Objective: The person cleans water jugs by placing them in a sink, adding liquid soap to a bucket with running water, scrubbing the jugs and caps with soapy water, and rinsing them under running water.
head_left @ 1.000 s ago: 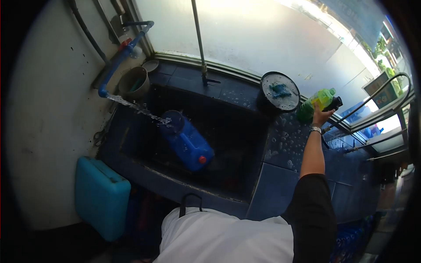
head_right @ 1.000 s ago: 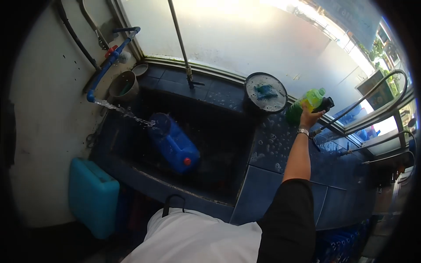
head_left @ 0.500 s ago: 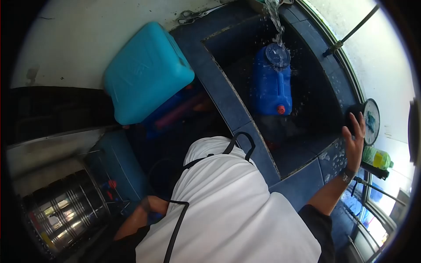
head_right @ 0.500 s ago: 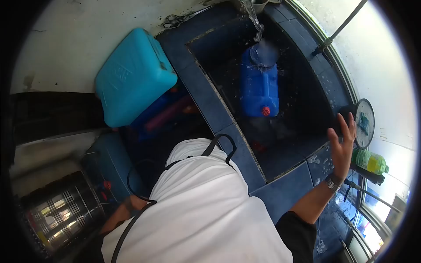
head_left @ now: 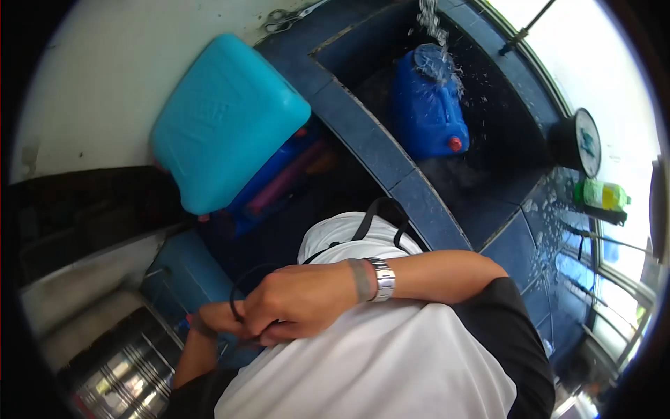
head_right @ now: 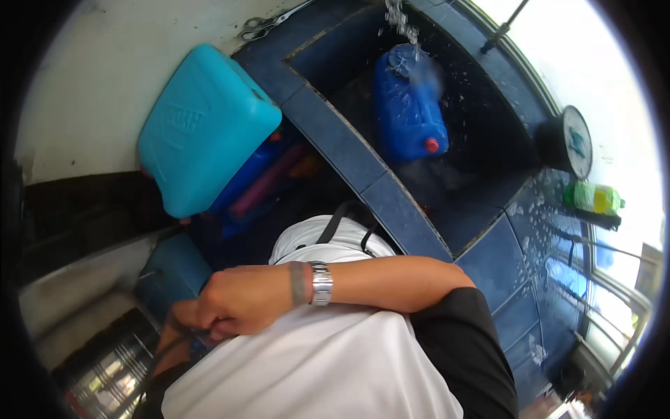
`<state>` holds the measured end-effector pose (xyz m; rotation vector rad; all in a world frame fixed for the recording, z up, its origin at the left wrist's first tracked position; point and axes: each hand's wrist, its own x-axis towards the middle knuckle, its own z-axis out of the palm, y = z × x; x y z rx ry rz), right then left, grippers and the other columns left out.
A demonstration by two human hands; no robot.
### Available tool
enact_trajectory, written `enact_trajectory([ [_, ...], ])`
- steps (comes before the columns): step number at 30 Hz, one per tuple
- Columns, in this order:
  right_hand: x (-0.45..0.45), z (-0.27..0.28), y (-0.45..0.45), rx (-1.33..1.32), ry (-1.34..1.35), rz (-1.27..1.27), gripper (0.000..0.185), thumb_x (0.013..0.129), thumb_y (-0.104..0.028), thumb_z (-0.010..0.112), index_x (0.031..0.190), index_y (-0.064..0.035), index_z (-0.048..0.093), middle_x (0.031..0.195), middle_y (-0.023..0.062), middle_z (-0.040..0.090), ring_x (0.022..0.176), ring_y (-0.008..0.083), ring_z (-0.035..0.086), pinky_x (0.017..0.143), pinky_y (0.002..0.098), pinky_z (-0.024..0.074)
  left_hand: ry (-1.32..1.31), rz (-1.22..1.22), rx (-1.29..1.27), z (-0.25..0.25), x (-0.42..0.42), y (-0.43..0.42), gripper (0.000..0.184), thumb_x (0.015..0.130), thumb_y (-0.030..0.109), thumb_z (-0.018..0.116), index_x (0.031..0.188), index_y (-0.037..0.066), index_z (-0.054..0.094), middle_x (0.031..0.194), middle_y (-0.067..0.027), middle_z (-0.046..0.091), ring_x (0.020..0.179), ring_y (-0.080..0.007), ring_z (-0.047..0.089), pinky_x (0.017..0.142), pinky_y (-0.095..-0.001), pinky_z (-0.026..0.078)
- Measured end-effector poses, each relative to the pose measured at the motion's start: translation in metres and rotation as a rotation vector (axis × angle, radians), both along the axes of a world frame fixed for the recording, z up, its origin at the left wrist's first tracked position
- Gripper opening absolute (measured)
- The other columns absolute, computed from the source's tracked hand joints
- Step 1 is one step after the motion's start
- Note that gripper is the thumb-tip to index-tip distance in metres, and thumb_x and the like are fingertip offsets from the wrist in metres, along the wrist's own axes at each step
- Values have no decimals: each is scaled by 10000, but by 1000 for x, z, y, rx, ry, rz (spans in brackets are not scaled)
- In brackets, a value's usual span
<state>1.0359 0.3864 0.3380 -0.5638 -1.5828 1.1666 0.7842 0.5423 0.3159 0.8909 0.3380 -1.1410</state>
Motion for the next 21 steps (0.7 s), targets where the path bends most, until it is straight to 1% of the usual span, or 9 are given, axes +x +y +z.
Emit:
enact_trajectory([
  [6,-23,35,113,-9,-200,-652,88,727,-39,576,799,1,545,827,148,556,697,328,581,592,422,473,-303,772,-345,-12,-30,24,353,802,238,633,944,-86,634,852,-166,671,621,-205,634,520,-291,507],
  [8,-42,33,162,82,-254,-698,137,695,-35,580,827,3,567,804,172,576,720,336,599,598,423,487,-108,834,-16,-11,-10,11,340,832,226,603,992,-74,627,894,-155,671,687,-199,640,595,-285,517],
  [9,-69,30,185,65,-278,-585,144,688,-37,581,828,-3,577,797,190,586,749,343,608,614,417,494,-292,537,279,-41,2,4,321,849,215,586,1009,-61,622,902,-137,668,728,-186,634,639,-284,510],
  [11,-116,46,201,-8,-339,-278,145,684,-51,579,819,-3,600,809,227,612,810,369,623,649,414,503,-514,320,323,-95,77,-12,245,881,203,552,980,-9,626,868,-90,650,769,-158,607,694,-288,492],
  [12,-151,42,212,54,-293,-138,114,686,-67,579,780,-17,620,757,202,619,748,368,623,649,418,508,-541,394,66,-102,138,-18,201,896,201,535,934,29,634,827,-61,635,770,-143,587,706,-294,479],
  [14,-185,38,218,104,-279,15,95,688,-84,579,740,-32,639,706,176,626,686,367,624,648,421,514,-681,24,357,-103,241,-22,220,899,210,534,891,24,651,712,-49,643,634,-155,605,609,-294,497],
  [17,-170,66,209,147,-311,-177,104,724,-95,562,781,-41,630,712,173,617,718,374,611,654,432,499,-868,-144,356,-41,330,-14,271,884,263,536,848,20,649,675,-65,639,578,-190,601,572,-332,497],
  [20,-94,122,155,265,-250,-562,153,760,-35,582,909,-1,592,832,167,602,765,345,603,672,407,491,-1576,-788,913,-2,317,-6,347,847,299,523,701,12,653,680,-125,636,637,-235,630,576,-328,509],
  [21,-62,144,122,418,-303,-742,174,767,-22,592,940,-4,602,858,151,605,752,333,606,655,395,496,-1538,-1087,1117,28,276,-1,327,866,271,496,771,3,657,750,-122,653,676,-256,640,624,-347,528],
])
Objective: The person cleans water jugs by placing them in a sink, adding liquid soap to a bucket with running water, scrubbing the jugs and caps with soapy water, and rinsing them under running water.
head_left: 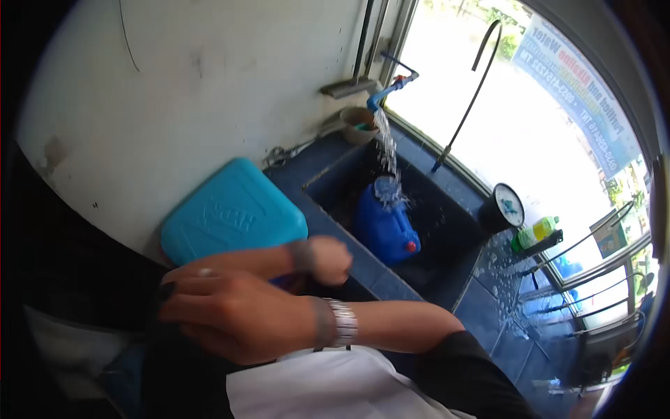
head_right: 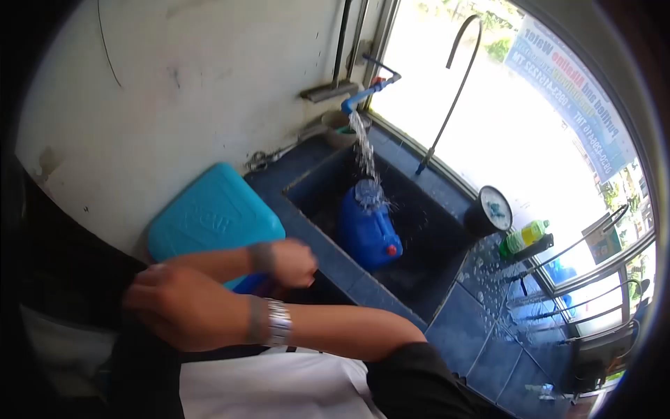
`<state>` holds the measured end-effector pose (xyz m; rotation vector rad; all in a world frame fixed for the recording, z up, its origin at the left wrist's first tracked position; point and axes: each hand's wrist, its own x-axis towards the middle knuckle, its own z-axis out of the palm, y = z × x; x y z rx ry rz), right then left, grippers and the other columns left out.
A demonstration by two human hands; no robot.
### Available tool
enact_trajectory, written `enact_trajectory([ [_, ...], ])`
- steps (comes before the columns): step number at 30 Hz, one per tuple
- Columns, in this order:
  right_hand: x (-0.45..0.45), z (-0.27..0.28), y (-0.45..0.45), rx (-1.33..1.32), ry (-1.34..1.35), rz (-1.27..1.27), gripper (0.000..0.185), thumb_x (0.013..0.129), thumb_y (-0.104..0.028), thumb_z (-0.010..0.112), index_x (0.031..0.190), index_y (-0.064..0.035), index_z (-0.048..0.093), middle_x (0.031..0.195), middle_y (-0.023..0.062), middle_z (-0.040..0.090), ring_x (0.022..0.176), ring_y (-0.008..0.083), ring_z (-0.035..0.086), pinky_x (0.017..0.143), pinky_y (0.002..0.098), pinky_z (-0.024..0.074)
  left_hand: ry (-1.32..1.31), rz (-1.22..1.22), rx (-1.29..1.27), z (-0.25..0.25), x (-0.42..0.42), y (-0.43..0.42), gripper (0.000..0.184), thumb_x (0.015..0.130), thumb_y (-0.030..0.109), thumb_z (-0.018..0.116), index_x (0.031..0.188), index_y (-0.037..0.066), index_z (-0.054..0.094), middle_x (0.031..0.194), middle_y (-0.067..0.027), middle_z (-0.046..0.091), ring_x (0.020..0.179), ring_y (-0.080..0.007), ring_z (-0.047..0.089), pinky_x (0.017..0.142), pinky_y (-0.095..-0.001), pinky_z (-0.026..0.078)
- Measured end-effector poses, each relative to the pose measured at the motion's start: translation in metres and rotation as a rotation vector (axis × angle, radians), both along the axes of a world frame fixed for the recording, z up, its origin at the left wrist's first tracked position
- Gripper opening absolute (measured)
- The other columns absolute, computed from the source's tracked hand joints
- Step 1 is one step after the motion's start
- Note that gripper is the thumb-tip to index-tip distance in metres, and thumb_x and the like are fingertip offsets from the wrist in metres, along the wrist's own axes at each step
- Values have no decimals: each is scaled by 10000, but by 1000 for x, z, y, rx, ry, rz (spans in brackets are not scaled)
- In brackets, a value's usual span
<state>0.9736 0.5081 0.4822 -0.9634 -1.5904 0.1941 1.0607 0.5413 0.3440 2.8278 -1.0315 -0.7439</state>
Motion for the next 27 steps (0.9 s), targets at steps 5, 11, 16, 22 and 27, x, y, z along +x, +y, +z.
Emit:
enact_trajectory([
  [5,60,91,-244,174,82,-777,193,853,-116,594,1031,-49,625,782,81,641,713,161,600,551,282,466,1206,162,-410,-123,-213,98,440,947,388,437,1172,32,566,935,-124,644,782,-214,625,696,-365,525],
  [11,15,133,-411,817,-981,-911,295,854,-355,562,977,-93,623,896,67,624,665,150,550,571,314,459,1220,696,-417,-107,-259,61,435,934,407,453,1117,36,586,921,-125,647,769,-211,619,690,-373,518],
  [16,24,137,-463,670,-1156,-939,328,854,-372,574,1056,-114,553,908,52,594,664,145,522,573,295,432,1224,722,-326,-94,-252,37,434,922,424,467,1072,39,603,909,-126,649,759,-209,614,685,-379,513],
  [22,28,134,-513,583,-1172,-1050,409,853,-392,589,1150,-138,470,922,34,557,664,139,489,576,272,400,1271,718,-246,-92,-238,17,437,909,443,484,1017,43,623,895,-126,652,747,-206,608,680,-387,506],
  [27,24,129,-546,556,-1160,-1123,495,852,-409,601,1229,-159,401,933,19,526,663,135,461,578,253,374,1340,643,-179,-110,-238,3,443,897,459,497,972,47,640,884,-127,655,737,-204,603,675,-394,500],
])
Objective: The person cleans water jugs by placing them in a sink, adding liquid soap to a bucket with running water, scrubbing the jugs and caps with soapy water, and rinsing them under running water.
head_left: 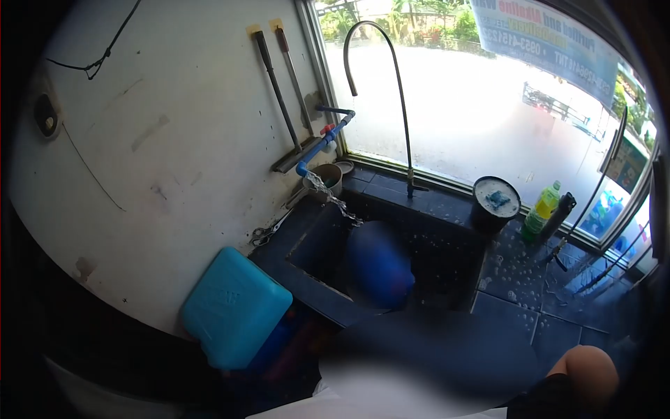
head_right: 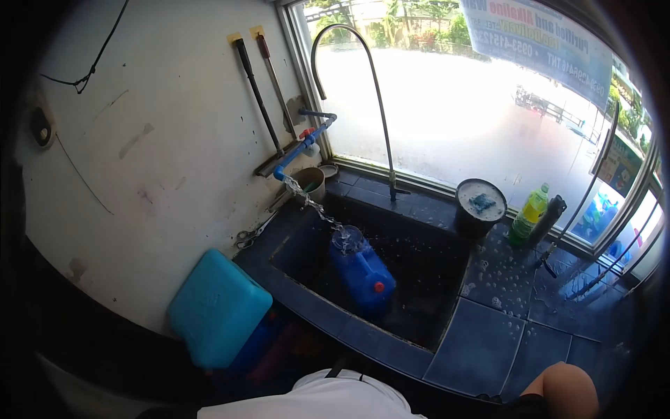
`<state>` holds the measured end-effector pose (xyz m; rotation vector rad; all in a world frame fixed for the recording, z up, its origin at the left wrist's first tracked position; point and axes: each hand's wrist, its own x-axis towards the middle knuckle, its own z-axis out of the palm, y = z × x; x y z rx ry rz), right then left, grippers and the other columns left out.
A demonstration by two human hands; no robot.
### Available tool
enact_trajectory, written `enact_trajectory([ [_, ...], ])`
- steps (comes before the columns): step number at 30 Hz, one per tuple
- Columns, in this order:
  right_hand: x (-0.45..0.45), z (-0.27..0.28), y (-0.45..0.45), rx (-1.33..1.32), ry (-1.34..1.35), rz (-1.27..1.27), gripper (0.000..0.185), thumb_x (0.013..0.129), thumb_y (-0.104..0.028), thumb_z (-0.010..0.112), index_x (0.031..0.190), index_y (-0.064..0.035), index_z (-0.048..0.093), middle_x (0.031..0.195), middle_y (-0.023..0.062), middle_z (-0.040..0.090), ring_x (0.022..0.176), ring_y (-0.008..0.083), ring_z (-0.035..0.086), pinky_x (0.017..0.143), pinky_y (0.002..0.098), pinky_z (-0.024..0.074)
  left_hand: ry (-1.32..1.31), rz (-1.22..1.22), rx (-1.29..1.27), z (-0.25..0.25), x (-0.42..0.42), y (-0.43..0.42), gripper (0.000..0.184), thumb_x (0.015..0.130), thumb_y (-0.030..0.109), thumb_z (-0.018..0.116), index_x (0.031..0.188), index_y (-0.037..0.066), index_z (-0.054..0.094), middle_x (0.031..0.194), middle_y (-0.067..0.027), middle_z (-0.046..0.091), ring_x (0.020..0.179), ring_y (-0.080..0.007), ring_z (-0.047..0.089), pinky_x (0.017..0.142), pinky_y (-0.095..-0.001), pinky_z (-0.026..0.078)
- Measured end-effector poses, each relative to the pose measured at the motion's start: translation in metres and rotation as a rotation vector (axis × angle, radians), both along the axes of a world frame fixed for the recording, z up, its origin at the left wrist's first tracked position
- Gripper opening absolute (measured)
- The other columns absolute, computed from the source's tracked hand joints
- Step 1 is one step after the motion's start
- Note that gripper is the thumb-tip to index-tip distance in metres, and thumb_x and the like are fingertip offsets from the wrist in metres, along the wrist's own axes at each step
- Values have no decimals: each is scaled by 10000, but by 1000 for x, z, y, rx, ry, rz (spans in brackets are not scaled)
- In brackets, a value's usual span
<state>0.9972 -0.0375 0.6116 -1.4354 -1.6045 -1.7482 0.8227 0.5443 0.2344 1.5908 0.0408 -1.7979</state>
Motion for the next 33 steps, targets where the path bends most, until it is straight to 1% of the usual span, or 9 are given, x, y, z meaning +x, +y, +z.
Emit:
enact_trajectory([
  [5,3,5,0,-25,34,-16,591,851,-426,613,1308,-179,331,945,4,496,662,130,434,581,234,347,40,-592,153,9,53,-1,452,886,476,511,926,50,657,872,-128,657,727,-201,598,670,-400,495],
  [7,14,26,25,-51,53,-24,583,852,-424,609,1304,-170,341,953,13,501,675,133,441,587,241,353,-515,-433,535,132,163,-5,490,859,488,556,965,17,637,828,-163,644,775,-298,618,695,-410,487],
  [9,25,27,44,-141,97,-30,570,855,-420,601,1295,-150,359,971,30,512,700,139,457,599,255,364,-1610,-91,358,241,203,-27,599,835,481,593,1227,36,510,1083,-160,607,841,-285,615,730,-375,493],
  [12,50,21,82,-294,171,-9,552,860,-414,589,1283,-122,386,996,56,529,738,147,480,618,276,381,-2300,-62,-269,356,213,-47,768,771,468,683,1306,-6,402,1240,-126,523,955,-226,591,775,-342,488],
  [18,111,-33,161,-567,638,42,530,868,-403,564,1258,-65,442,1048,109,562,814,164,526,655,318,415,-2256,-81,-355,338,326,-12,542,912,344,503,1300,-26,418,1190,-141,554,869,-172,566,742,-301,454],
  [22,165,-201,230,33,1420,25,300,851,-233,615,1071,-29,635,875,110,641,726,134,580,590,255,444,-1655,327,-454,233,447,19,360,931,226,488,1238,39,503,1009,-73,601,838,-106,555,731,-247,449],
  [25,178,-336,288,-96,2013,-47,232,847,-101,594,1061,-30,645,973,95,614,789,149,574,697,250,473,-1415,-186,-71,140,495,28,303,887,200,570,1122,9,571,945,-123,632,852,-214,613,770,-305,486],
  [28,141,-433,358,-426,1871,-46,279,829,-75,582,1101,-50,632,1066,130,632,854,269,623,742,340,501,-1089,-400,-171,77,511,9,320,873,200,583,1124,1,574,981,-165,640,899,-269,626,769,-331,490],
  [33,107,-440,323,-550,2322,-88,300,771,-72,604,1068,-64,650,1004,145,651,855,307,628,775,360,502,-931,-361,-301,25,494,-5,359,880,216,559,1160,-9,559,1047,-182,634,964,-312,615,829,-364,487],
])
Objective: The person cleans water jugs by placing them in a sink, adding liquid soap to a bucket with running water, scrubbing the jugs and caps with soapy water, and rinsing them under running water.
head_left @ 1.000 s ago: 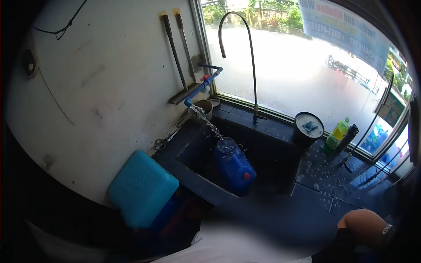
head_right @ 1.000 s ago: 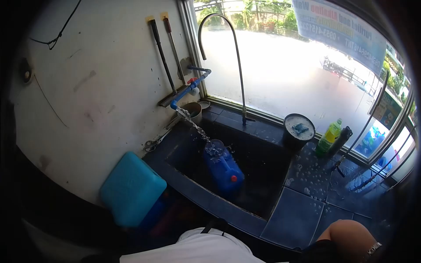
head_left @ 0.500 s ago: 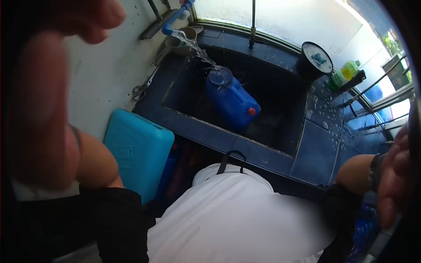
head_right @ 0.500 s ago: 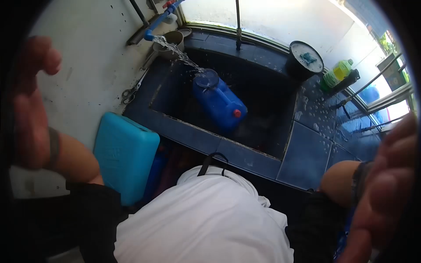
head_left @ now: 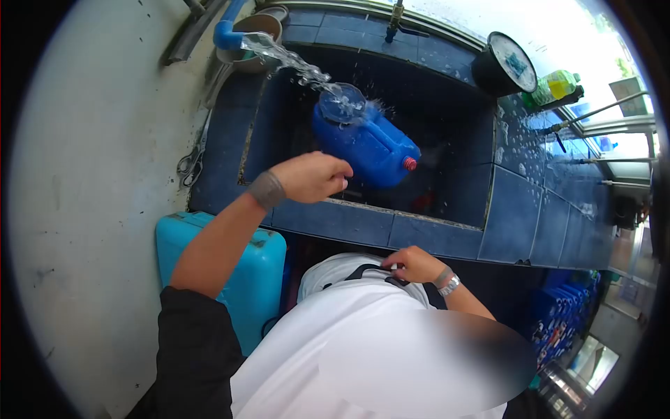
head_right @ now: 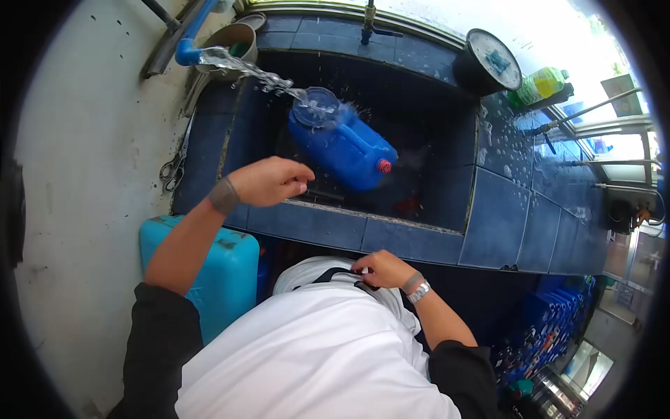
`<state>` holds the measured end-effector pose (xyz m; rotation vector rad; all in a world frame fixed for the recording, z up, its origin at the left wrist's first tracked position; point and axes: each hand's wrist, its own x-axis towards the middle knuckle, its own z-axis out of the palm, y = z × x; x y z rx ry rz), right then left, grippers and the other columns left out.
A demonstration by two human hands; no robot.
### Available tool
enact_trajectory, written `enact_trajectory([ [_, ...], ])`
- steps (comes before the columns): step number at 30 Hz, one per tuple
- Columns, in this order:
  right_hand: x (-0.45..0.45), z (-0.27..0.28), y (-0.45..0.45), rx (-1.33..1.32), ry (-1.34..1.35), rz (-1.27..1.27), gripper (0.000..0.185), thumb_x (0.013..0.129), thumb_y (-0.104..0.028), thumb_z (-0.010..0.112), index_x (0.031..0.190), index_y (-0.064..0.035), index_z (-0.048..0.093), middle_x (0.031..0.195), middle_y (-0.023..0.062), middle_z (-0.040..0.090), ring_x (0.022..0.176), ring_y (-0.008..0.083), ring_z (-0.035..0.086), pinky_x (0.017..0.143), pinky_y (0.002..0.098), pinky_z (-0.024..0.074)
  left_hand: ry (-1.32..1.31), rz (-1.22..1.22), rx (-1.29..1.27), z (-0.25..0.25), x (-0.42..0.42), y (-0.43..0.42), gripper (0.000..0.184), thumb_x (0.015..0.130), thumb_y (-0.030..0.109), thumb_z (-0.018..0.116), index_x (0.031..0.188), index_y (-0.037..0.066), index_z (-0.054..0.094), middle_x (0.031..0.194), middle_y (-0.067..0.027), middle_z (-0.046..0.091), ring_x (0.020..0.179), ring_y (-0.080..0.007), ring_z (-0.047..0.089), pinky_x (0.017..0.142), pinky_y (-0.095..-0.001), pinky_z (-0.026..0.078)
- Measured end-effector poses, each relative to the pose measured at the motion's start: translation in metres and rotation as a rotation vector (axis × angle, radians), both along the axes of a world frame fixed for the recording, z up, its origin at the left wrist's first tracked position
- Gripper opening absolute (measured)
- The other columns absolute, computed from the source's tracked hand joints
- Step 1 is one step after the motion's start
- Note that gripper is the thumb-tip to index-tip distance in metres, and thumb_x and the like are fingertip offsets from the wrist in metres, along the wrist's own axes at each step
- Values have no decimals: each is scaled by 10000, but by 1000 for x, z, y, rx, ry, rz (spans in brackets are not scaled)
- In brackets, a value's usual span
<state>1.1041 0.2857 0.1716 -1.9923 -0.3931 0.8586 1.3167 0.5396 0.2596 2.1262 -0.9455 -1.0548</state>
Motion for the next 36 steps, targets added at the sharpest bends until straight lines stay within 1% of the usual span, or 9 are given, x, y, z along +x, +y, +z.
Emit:
enact_trajectory([
  [6,-42,1,-11,-19,44,-129,265,767,-78,606,1025,-55,666,966,130,658,834,292,632,747,347,504,163,-423,-94,-123,-134,-41,347,900,274,491,1079,1,607,1145,-184,587,1081,-364,544,919,-428,436],
  [9,-49,-6,-3,-279,-16,-32,249,791,-90,603,1029,-52,663,955,128,661,825,271,638,741,332,505,193,-631,255,-95,-123,-51,304,892,271,501,943,10,649,1031,-176,620,979,-360,583,846,-436,462],
  [13,3,5,-15,-124,-112,-247,230,818,-116,600,1029,-47,661,923,125,663,817,249,641,723,309,498,-172,69,-316,37,-7,-20,145,815,176,592,838,43,647,846,-158,632,766,-330,608,692,-374,493],
  [18,74,15,-25,128,-90,-738,214,851,-144,589,1014,-20,653,899,117,666,810,197,635,707,284,483,-1660,470,-524,173,135,32,121,870,123,541,893,34,620,961,-120,630,860,-251,610,767,-314,473],
  [20,112,3,-16,116,-262,-706,205,854,-125,584,1008,-5,647,870,96,663,790,150,612,708,271,476,-998,686,-376,190,144,38,174,902,139,515,941,17,633,874,-88,626,819,-161,594,750,-260,464],
  [23,183,-29,14,-6,-668,-635,189,867,-129,562,976,-5,654,861,59,648,768,134,587,685,280,469,-350,267,-526,153,105,0,202,911,161,520,940,-2,637,810,-60,625,772,-101,562,694,-232,451],
  [27,266,-44,79,566,-17,-969,169,879,-140,530,948,-38,646,894,69,633,817,171,599,705,307,487,174,860,-727,21,97,-14,310,899,171,536,1126,-40,551,978,-82,611,882,-136,585,775,-254,484],
  [32,312,-15,145,1220,331,-1218,129,878,-154,531,928,-67,613,855,56,625,780,187,608,686,335,507,-567,235,-203,79,96,-6,481,869,277,580,1201,-62,503,1241,-241,515,1139,-356,516,951,-404,424],
  [36,326,-21,163,1383,404,-1114,164,907,-158,479,948,-65,607,881,92,606,866,232,599,737,365,508,-1393,692,215,133,223,-7,858,860,637,396,1333,-76,352,1327,-293,406,1294,-392,318,1078,-411,241],
])
